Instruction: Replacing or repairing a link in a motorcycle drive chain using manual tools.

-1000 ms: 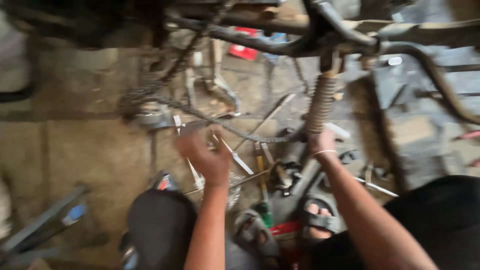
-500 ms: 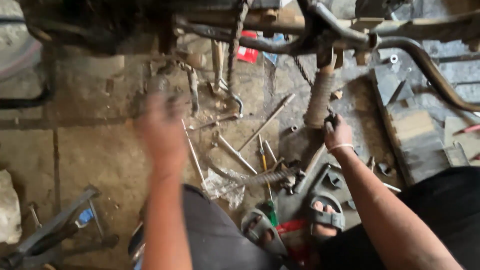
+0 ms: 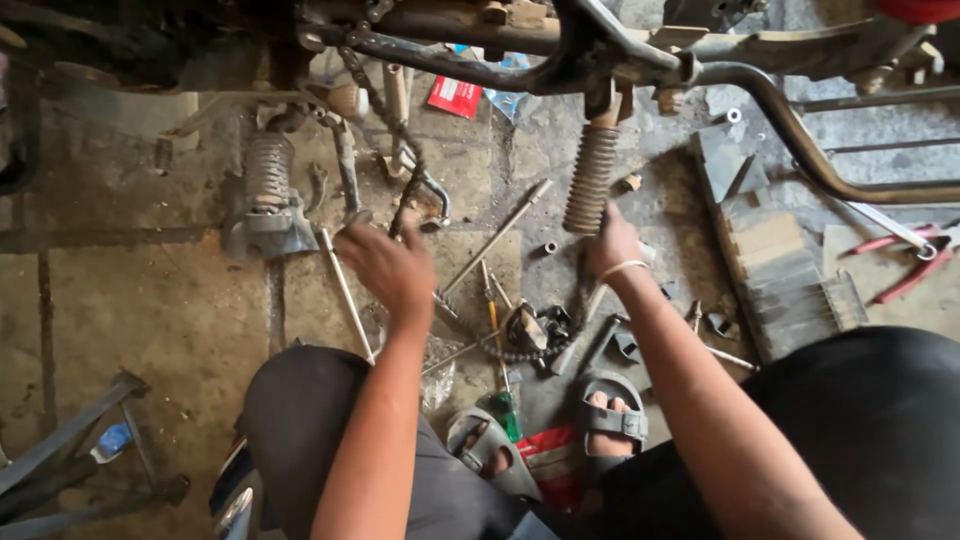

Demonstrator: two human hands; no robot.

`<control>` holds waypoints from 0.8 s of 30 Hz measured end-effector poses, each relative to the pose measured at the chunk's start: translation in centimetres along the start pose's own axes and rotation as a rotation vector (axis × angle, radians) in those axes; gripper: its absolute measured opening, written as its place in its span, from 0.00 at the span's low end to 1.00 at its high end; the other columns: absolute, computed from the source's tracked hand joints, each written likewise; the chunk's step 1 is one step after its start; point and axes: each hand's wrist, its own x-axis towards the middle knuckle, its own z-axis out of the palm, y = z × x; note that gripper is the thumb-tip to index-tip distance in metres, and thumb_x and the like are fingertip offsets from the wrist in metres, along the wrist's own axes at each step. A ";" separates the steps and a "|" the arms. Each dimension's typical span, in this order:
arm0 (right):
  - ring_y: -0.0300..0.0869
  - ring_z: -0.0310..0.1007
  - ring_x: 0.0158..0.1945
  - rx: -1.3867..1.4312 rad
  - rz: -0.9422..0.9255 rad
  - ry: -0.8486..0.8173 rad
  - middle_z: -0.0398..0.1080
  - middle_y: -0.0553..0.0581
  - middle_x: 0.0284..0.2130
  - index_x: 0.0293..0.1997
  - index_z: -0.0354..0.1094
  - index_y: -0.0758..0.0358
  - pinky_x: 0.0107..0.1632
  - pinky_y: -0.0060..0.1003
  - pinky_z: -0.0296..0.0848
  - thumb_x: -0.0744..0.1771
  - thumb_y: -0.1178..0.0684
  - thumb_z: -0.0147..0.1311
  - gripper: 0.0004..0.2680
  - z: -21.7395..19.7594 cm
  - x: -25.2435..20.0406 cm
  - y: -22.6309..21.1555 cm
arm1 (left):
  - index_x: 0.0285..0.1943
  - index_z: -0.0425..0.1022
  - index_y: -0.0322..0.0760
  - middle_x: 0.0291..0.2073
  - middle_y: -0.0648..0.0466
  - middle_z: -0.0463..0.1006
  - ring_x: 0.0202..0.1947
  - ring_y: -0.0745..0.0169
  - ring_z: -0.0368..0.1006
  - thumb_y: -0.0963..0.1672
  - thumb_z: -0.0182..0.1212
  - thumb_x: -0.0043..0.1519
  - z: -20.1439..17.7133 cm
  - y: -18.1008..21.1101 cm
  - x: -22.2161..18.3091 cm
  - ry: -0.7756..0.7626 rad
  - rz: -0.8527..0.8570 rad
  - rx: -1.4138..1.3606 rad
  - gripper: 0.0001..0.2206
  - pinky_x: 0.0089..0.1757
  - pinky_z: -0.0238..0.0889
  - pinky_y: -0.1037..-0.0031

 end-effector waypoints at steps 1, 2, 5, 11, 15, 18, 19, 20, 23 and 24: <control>0.72 0.71 0.41 -0.003 0.005 -0.005 0.74 0.77 0.36 0.56 0.65 0.65 0.42 0.60 0.70 0.60 0.58 0.52 0.18 2.4 1.0 2.8 | 0.55 0.68 0.27 0.47 0.36 0.76 0.45 0.43 0.75 0.54 0.59 0.70 0.4 1.1 -2.1 -0.006 -0.003 0.002 0.23 0.40 0.72 0.57; 0.69 0.74 0.43 -0.213 -0.109 -0.110 0.75 0.74 0.39 0.52 0.66 0.61 0.45 0.59 0.71 0.65 0.57 0.53 0.11 4.9 1.9 5.7 | 0.57 0.68 0.26 0.50 0.35 0.74 0.50 0.39 0.73 0.54 0.57 0.66 0.8 2.2 -4.2 0.160 0.172 0.136 0.26 0.47 0.69 0.54; 0.65 0.77 0.45 -0.277 0.033 -0.283 0.77 0.72 0.38 0.48 0.69 0.61 0.49 0.56 0.74 0.70 0.51 0.53 0.07 5.7 0.3 4.3 | 0.59 0.71 0.28 0.56 0.36 0.73 0.55 0.36 0.72 0.50 0.52 0.66 7.5 1.6 -12.7 -0.138 0.454 0.350 0.21 0.54 0.67 0.50; 0.66 0.73 0.44 0.018 0.295 0.065 0.74 0.74 0.39 0.47 0.64 0.70 0.47 0.53 0.71 0.59 0.41 0.66 0.23 2.9 -6.6 -0.1 | 0.62 0.69 0.36 0.57 0.37 0.75 0.42 0.36 0.78 0.42 0.53 0.59 15.8 -3.8 -24.3 -0.529 0.404 0.204 0.20 0.40 0.72 0.49; 0.62 0.75 0.48 -0.150 0.529 -0.041 0.76 0.71 0.42 0.50 0.73 0.62 0.53 0.51 0.72 0.61 0.45 0.60 0.17 4.5 -6.6 2.2 | 0.65 0.65 0.38 0.42 0.32 0.78 0.43 0.28 0.75 0.51 0.47 0.71 9.6 1.4 -19.9 -0.871 -0.157 -0.024 0.18 0.46 0.67 0.47; 0.62 0.75 0.50 0.012 0.901 0.209 0.77 0.68 0.43 0.48 0.77 0.60 0.53 0.53 0.72 0.69 0.36 0.54 0.17 3.2 -7.0 2.0 | 0.46 0.77 0.36 0.41 0.36 0.80 0.42 0.34 0.78 0.44 0.46 0.69 16.8 -4.1 -21.8 -0.706 0.261 0.051 0.12 0.42 0.73 0.50; 0.62 0.75 0.50 0.018 0.897 0.205 0.77 0.68 0.43 0.48 0.77 0.60 0.53 0.53 0.72 0.69 0.36 0.54 0.17 4.0 -6.8 3.4 | 0.46 0.77 0.36 0.41 0.36 0.80 0.42 0.34 0.78 0.44 0.46 0.69 14.2 -2.4 -20.2 -0.700 0.260 0.056 0.12 0.42 0.73 0.50; 0.60 0.77 0.48 0.055 0.803 0.191 0.78 0.66 0.41 0.45 0.78 0.59 0.53 0.50 0.73 0.65 0.43 0.55 0.13 4.8 -6.5 4.8 | 0.44 0.78 0.36 0.40 0.37 0.80 0.41 0.34 0.78 0.44 0.47 0.67 11.6 -0.7 -18.5 -0.659 0.289 0.090 0.12 0.42 0.72 0.50; 0.59 0.79 0.46 0.059 0.659 0.185 0.78 0.65 0.40 0.45 0.79 0.57 0.53 0.48 0.74 0.62 0.51 0.55 0.11 5.8 -5.7 5.5 | 0.47 0.77 0.35 0.37 0.36 0.80 0.39 0.34 0.78 0.43 0.48 0.65 8.6 1.7 -12.2 -0.602 0.345 0.134 0.11 0.41 0.72 0.50; 0.59 0.78 0.47 0.017 0.604 0.181 0.78 0.65 0.41 0.49 0.78 0.57 0.53 0.49 0.73 0.63 0.52 0.55 0.13 5.9 -5.7 5.2 | 0.52 0.75 0.33 0.36 0.36 0.79 0.37 0.34 0.78 0.42 0.48 0.64 8.4 1.8 -10.1 -0.589 0.357 0.140 0.13 0.39 0.72 0.50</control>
